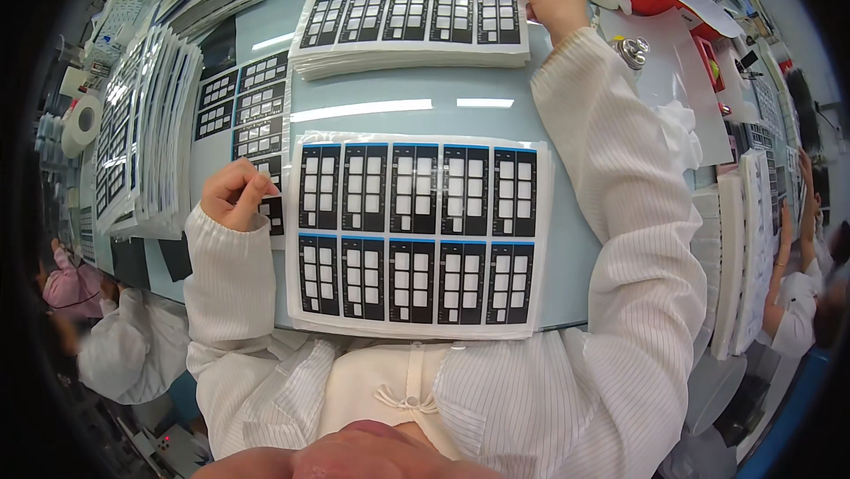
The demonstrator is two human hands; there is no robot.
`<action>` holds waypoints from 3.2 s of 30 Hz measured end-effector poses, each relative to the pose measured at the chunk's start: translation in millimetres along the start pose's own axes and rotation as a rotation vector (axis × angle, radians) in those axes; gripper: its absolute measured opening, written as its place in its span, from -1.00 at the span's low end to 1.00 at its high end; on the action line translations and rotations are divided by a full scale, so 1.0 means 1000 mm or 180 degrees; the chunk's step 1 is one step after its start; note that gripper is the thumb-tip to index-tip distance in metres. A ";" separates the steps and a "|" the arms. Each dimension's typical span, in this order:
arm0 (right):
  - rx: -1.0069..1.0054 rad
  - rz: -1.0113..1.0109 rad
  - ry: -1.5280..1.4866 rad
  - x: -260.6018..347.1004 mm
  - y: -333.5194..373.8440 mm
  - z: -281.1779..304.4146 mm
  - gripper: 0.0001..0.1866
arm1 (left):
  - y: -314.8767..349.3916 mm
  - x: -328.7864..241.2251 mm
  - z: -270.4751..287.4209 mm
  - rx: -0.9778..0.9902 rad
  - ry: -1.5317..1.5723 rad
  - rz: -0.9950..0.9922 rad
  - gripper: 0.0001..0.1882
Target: The recorder is inspecting and stacking sheets of printed labels at a manufacturing workstation.
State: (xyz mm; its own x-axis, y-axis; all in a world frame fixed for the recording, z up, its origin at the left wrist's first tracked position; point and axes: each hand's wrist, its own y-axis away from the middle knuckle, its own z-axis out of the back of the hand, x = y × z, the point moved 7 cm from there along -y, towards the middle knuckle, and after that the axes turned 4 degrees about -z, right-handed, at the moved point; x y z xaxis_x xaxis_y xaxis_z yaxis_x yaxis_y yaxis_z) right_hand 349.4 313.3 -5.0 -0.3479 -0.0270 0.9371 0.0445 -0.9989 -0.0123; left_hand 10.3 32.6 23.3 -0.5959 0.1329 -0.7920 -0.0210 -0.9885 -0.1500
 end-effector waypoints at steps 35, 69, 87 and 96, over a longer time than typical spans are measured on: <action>0.1201 -0.0091 0.0446 -0.028 0.187 0.028 -0.64 | -0.067 -0.123 -0.194 0.0963 -0.0642 -0.1793 -0.66; 0.0719 -0.0042 -0.0180 -0.028 0.194 0.014 -0.82 | -0.054 -0.151 -0.190 0.0180 -0.0417 -0.3437 -0.81; 0.0206 -0.0372 0.0143 -0.037 0.200 0.018 -0.84 | 0.044 -0.126 -0.141 0.1139 -0.0659 -0.2194 -0.88; 0.0140 -0.0140 0.0113 -0.038 0.199 0.018 -0.83 | 0.090 -0.106 -0.109 0.0918 -0.0786 -0.1681 -0.83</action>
State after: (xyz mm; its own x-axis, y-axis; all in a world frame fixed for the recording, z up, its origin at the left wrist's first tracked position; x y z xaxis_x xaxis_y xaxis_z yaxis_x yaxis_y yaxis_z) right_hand 388.4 115.8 -37.0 -0.3835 0.0148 0.9234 0.0693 -0.9966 0.0447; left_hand 159.2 -62.5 29.8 -0.6126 0.6196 -0.4907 -0.5558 -0.7791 -0.2899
